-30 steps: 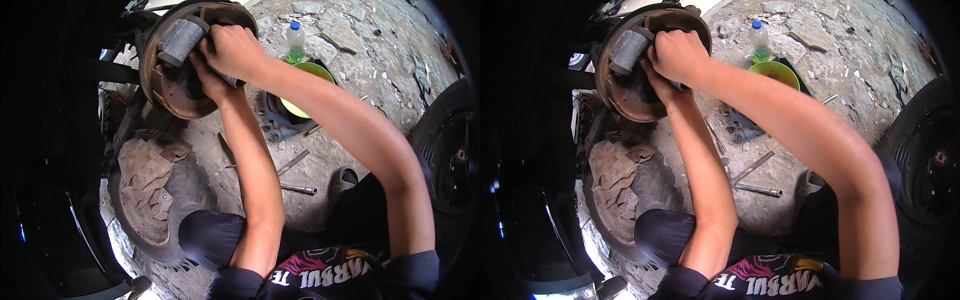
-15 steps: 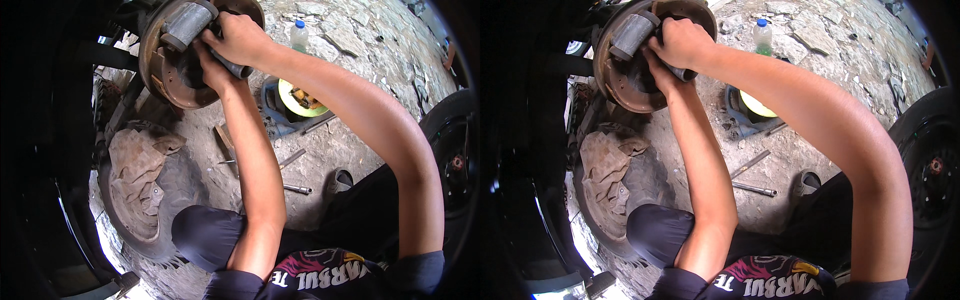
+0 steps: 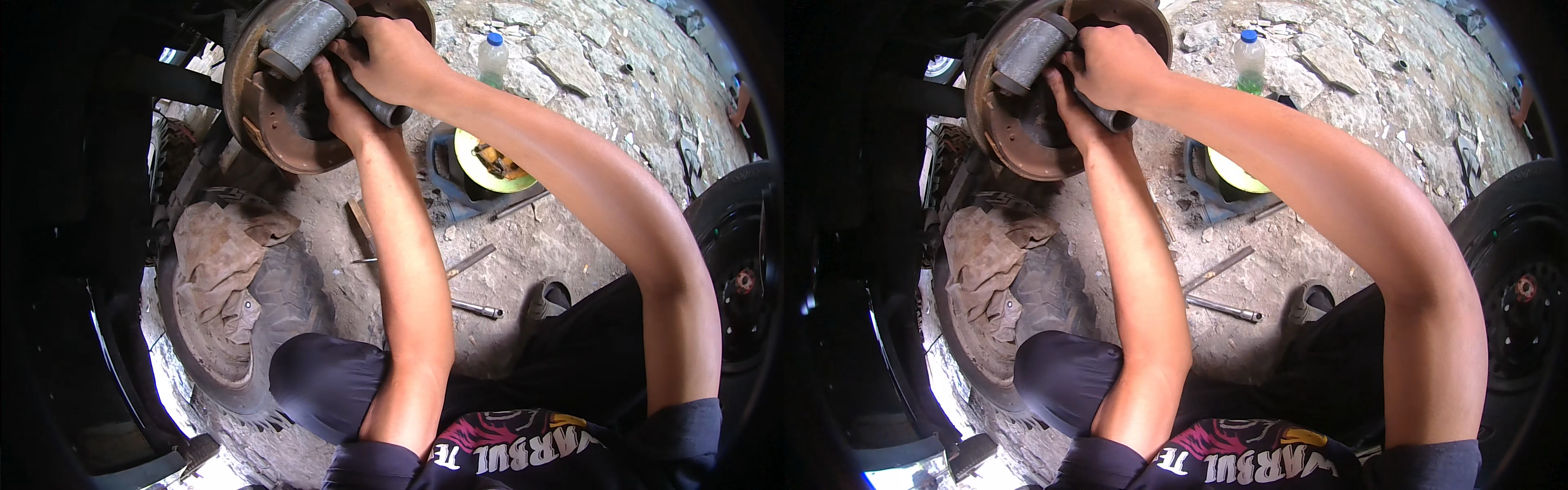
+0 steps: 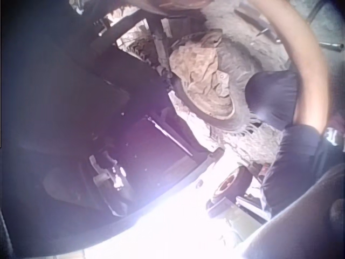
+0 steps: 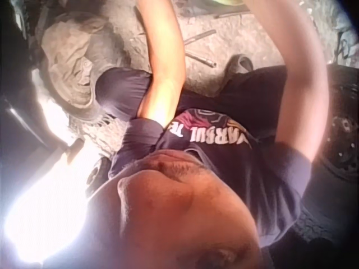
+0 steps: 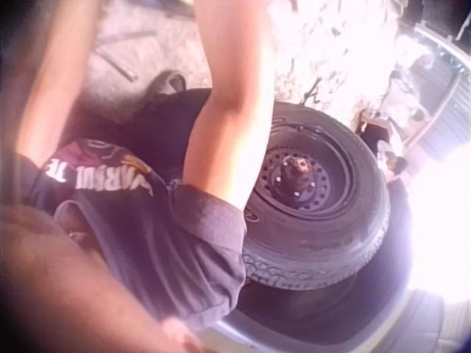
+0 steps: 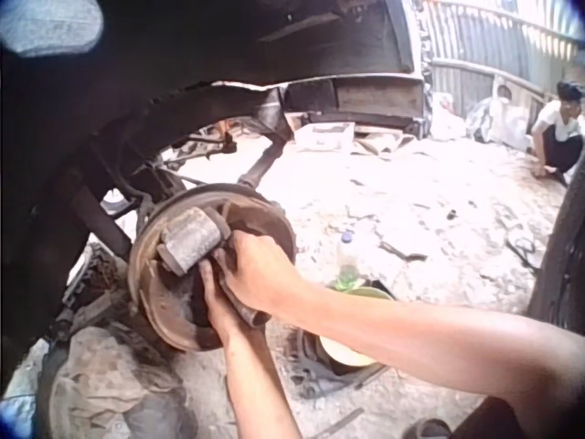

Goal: The person works on a vehicle's drum brake assembly by hand, removing components from a bowl, positioning internal parts, and fitting a metal sleeve onto the spindle.

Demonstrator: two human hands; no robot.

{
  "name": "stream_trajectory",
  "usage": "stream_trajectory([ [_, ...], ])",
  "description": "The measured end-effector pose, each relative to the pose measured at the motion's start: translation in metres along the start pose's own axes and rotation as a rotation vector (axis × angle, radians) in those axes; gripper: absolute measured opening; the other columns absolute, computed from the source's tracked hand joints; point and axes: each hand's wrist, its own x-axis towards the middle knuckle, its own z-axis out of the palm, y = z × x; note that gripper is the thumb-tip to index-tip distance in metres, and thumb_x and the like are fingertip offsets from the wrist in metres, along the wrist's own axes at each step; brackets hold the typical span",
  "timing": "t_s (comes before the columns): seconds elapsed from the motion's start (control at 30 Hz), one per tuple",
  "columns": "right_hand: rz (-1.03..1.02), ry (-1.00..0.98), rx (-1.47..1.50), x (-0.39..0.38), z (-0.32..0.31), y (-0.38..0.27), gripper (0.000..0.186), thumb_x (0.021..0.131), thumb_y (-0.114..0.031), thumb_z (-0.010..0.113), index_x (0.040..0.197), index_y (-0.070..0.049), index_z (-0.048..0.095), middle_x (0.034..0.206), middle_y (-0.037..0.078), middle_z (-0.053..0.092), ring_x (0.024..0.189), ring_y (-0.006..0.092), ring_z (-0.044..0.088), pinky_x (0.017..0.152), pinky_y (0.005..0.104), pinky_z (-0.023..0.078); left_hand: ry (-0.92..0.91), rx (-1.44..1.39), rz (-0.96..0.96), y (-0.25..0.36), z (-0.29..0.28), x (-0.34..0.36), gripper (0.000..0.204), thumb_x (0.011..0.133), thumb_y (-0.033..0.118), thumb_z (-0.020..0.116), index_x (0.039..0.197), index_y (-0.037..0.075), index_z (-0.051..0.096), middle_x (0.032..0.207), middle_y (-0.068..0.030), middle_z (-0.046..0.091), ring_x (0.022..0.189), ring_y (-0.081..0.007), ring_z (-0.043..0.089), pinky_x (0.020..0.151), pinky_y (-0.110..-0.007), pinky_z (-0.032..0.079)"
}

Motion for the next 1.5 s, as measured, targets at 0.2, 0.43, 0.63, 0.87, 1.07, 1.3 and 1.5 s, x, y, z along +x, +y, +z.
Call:
stream_trajectory([
  [0.2, 0.001, -0.101, -0.165, 0.005, -0.007, -0.004, 0.033, 0.094, -0.03, 0.064, 0.088, 0.002, 0.07, 0.075, 0.025, 0.068, 0.074, 0.0431, 0.068, 0.069, 0.0483, 0.056, -0.099, 0.161, -0.056, 0.002, -0.001, -0.001, 0.068, 0.101, 0.064, 0.034, 0.147, 0.016, 0.046, 0.146, -0.0077, 0.05, 0.132, -0.0243, 0.05, 0.108, -0.041, 0.042],
  [0.43, -0.054, 0.001, -0.072, 0.005, -0.002, 0.001, 0.033, 0.094, -0.031, 0.064, 0.087, 0.001, 0.07, 0.073, 0.024, 0.068, 0.073, 0.0424, 0.069, 0.068, 0.0482, 0.056, -0.005, 0.057, 0.017, -0.001, -0.002, 0.001, 0.069, 0.1, 0.052, 0.053, 0.141, -0.004, 0.046, 0.136, -0.0171, 0.058, 0.116, -0.0279, 0.063, 0.096, -0.039, 0.055],
  [0.63, -0.039, -0.057, -0.183, 0.008, -0.006, 0.001, 0.033, 0.093, -0.03, 0.065, 0.086, 0.001, 0.072, 0.073, 0.025, 0.068, 0.073, 0.0419, 0.069, 0.069, 0.0478, 0.057, 0.004, 0.045, -0.013, 0.001, 0.0, -0.003, 0.069, 0.1, 0.051, 0.055, 0.14, -0.005, 0.046, 0.135, -0.0175, 0.058, 0.116, -0.0282, 0.063, 0.095, -0.039, 0.055],
  [0.87, -0.083, -0.037, -0.122, 0.006, -0.008, 0.004, 0.04, 0.095, -0.037, 0.061, 0.083, 0.0, 0.071, 0.08, 0.023, 0.07, 0.08, 0.0402, 0.07, 0.074, 0.0474, 0.057, 0.059, 0.075, -0.008, 0.0, 0.001, -0.002, 0.071, 0.099, 0.052, 0.054, 0.142, -0.004, 0.045, 0.136, -0.0175, 0.058, 0.117, -0.0285, 0.063, 0.096, -0.04, 0.055],
  [1.07, -0.041, -0.08, -0.184, 0.008, -0.005, 0.003, 0.037, 0.092, -0.036, 0.065, 0.084, -0.001, 0.071, 0.082, 0.022, 0.07, 0.081, 0.0411, 0.07, 0.073, 0.0482, 0.056, 0.015, 0.04, -0.022, 0.001, -0.001, -0.001, 0.071, 0.099, 0.052, 0.055, 0.142, -0.003, 0.045, 0.136, -0.0179, 0.057, 0.117, -0.0284, 0.063, 0.096, -0.04, 0.056],
  [1.3, -0.136, -0.003, -0.092, 0.005, -0.01, 0.01, 0.038, 0.091, -0.039, 0.065, 0.091, -0.001, 0.07, 0.081, 0.022, 0.07, 0.079, 0.0413, 0.069, 0.073, 0.0483, 0.056, 0.08, 0.109, 0.001, 0.0, 0.003, -0.005, 0.07, 0.099, 0.052, 0.055, 0.141, -0.003, 0.046, 0.136, -0.0182, 0.057, 0.117, -0.0282, 0.063, 0.096, -0.04, 0.056],
  [1.5, -0.069, -0.019, -0.169, 0.002, -0.009, 0.003, 0.034, 0.091, -0.035, 0.065, 0.086, -0.002, 0.07, 0.077, 0.02, 0.07, 0.077, 0.04, 0.07, 0.072, 0.0481, 0.056, 0.039, 0.05, -0.007, 0.003, 0.0, -0.001, 0.07, 0.099, 0.051, 0.056, 0.14, -0.004, 0.047, 0.135, -0.0186, 0.057, 0.116, -0.028, 0.063, 0.096, -0.04, 0.055],
])
